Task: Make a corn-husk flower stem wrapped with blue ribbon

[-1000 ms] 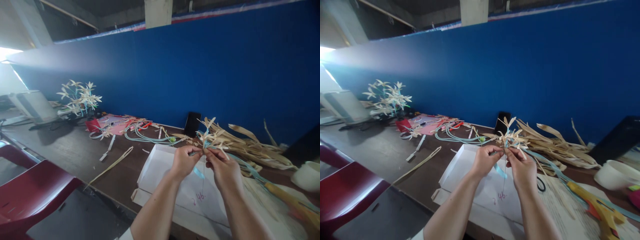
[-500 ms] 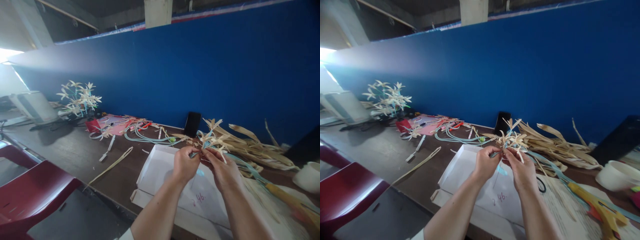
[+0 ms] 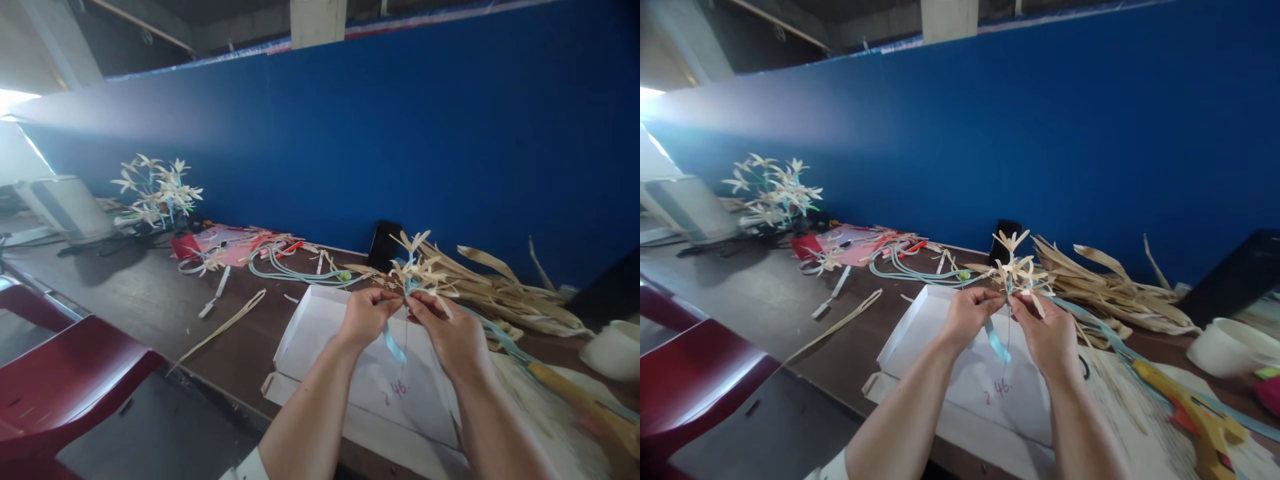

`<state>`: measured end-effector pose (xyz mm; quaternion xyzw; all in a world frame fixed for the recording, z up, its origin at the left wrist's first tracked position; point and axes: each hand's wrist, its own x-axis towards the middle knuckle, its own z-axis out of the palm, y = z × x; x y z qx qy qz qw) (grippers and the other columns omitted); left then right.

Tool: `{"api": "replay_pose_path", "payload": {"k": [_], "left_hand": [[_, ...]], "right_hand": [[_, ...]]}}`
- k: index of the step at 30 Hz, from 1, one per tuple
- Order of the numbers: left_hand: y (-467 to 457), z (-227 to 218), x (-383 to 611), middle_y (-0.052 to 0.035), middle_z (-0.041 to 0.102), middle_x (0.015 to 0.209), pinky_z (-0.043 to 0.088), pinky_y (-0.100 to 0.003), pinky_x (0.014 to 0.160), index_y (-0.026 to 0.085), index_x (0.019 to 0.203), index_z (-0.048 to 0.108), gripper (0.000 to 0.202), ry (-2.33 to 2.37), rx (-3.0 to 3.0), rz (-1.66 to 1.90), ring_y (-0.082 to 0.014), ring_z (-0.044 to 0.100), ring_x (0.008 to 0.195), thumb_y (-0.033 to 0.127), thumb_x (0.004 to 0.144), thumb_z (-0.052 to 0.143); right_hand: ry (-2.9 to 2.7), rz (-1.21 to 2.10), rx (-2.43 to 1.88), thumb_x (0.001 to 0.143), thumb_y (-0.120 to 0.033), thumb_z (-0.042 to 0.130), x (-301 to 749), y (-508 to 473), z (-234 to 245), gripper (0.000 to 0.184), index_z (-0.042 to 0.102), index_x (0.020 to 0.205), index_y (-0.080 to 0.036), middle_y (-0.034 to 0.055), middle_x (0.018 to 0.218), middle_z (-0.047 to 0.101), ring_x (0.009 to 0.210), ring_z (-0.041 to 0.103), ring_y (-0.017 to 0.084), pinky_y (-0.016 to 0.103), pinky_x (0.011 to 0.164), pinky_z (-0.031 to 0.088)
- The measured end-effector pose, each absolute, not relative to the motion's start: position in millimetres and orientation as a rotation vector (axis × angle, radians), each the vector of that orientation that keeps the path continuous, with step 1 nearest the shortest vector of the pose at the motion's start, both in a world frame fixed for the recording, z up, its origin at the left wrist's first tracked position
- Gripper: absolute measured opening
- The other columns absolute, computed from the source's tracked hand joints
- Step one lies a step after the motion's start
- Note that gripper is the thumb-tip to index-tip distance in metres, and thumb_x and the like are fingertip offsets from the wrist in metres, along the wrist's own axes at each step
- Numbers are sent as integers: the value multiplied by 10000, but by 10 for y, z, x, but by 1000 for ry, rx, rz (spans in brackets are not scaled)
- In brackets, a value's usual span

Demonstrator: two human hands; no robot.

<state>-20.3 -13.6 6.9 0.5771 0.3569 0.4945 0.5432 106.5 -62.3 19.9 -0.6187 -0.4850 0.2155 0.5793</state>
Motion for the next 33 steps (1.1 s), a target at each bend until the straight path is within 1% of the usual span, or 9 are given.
{"api": "replay_pose_path", "payload": {"k": [4, 8, 15, 20, 22, 25, 30, 33], "left_hand": [[-141, 92, -222, -19, 669, 710, 440, -230, 647, 140, 762, 703, 223, 886, 1413, 1208, -115, 566, 655, 347, 695, 652], [-160, 125, -230, -18, 671, 716, 451, -233, 652, 147, 753, 703, 209, 947, 1438, 1226, -120, 572, 664, 342, 700, 647], [-193, 135, -220, -11, 661, 690, 434, -223, 626, 141, 738, 691, 173, 924, 1457, 1240, -112, 557, 637, 302, 709, 635], [-220, 130, -188, -32, 673, 717, 438, -229, 632, 125, 746, 680, 179, 863, 1450, 1260, -122, 573, 658, 296, 714, 635], [-226, 127, -174, -43, 684, 746, 450, -235, 653, 121, 756, 683, 180, 839, 1439, 1274, -132, 589, 688, 291, 707, 645], [-238, 133, -167, -50, 696, 787, 466, -244, 685, 124, 788, 691, 183, 817, 1442, 1281, -145, 606, 729, 282, 702, 655], [-276, 174, -183, -46, 703, 828, 477, -245, 725, 137, 819, 692, 191, 773, 1441, 1292, -154, 625, 783, 282, 694, 676], [-285, 184, -186, -43, 704, 829, 476, -242, 723, 143, 816, 692, 190, 783, 1466, 1299, -156, 628, 792, 292, 700, 674]], "right_hand": [[-1164, 382, -1482, 676, -402, 666, 997, -643, 247, 269, 695, 815, -174, 42, 693, 693, 638, 638, 193, 289, 622, 497], [-1128, 362, -1512, 657, -408, 665, 947, -648, 276, 282, 692, 797, -165, 39, 642, 677, 578, 614, 181, 276, 566, 474], [-1182, 297, -1582, 685, -413, 641, 961, -641, 232, 276, 688, 817, -176, 29, 665, 676, 615, 625, 188, 295, 620, 464], [-1198, 268, -1549, 720, -422, 618, 975, -643, 200, 279, 673, 855, -184, 29, 726, 680, 649, 630, 187, 302, 645, 467], [-1198, 278, -1518, 722, -422, 623, 977, -650, 205, 275, 670, 854, -186, 28, 744, 678, 651, 621, 178, 294, 641, 469], [-1158, 345, -1472, 710, -432, 645, 973, -666, 228, 287, 676, 855, -186, 23, 744, 670, 620, 598, 161, 269, 589, 463], [-1013, 435, -1425, 670, -430, 686, 976, -667, 242, 312, 688, 840, -169, 4, 625, 625, 509, 545, 128, 242, 502, 424], [-1014, 471, -1403, 660, -426, 686, 989, -659, 238, 326, 687, 841, -154, 15, 614, 628, 499, 556, 137, 244, 484, 430]]}}
